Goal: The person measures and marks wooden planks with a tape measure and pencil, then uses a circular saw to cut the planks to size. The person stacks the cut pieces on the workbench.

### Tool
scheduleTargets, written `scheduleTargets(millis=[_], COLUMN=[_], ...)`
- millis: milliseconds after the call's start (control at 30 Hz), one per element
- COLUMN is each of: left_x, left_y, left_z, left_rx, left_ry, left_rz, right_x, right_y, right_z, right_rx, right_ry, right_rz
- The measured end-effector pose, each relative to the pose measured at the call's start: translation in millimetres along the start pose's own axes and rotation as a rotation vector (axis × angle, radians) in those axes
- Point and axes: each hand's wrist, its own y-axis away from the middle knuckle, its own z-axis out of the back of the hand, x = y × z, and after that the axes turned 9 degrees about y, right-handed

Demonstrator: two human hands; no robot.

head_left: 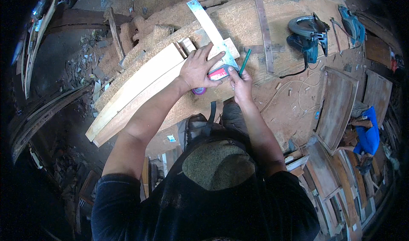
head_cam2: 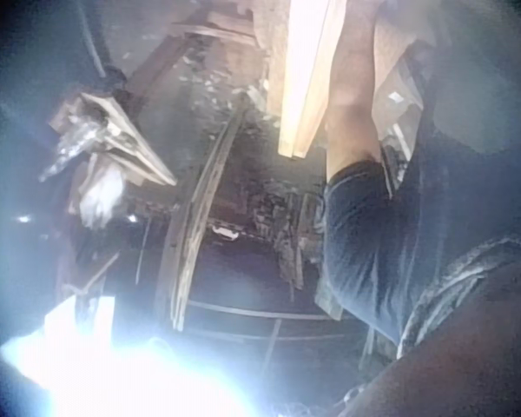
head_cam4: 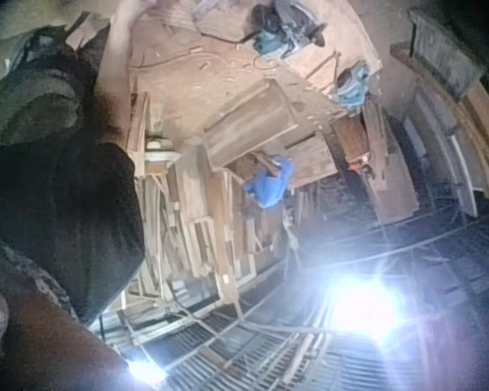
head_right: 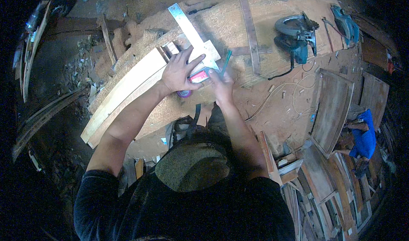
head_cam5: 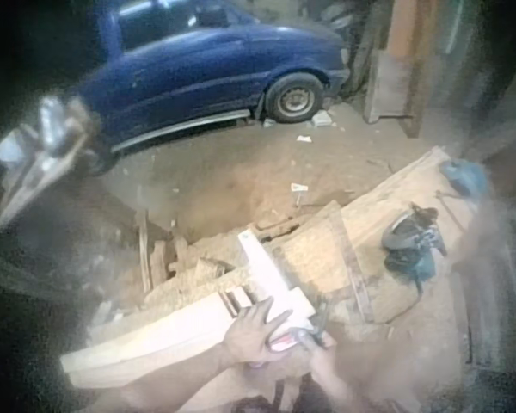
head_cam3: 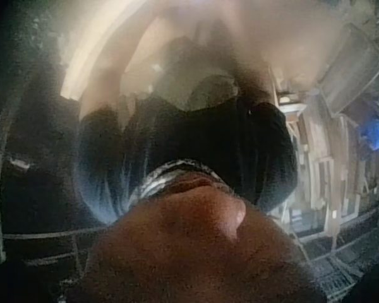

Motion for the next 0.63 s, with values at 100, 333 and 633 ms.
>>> scheduleTargets(millis=[100, 333, 633], left_x=[1, 1, 0], left_y=[0, 0, -3], left_z=[0, 2, 4], left_rx=[0.006, 0.019, 0.085], left_ry=[0.011, -0.013, -0.026], left_rz=[-0.002, 0.008, 0.062], right_x=[3, 4, 53], right_y=[0, -12, -25], right_z=[1, 23, 36], right_rx=[-0.008, -0.206, -0.265], right_ry=[0.017, 0.051, 0.141], right_rz=[-0.023, 0.028, 0.202])
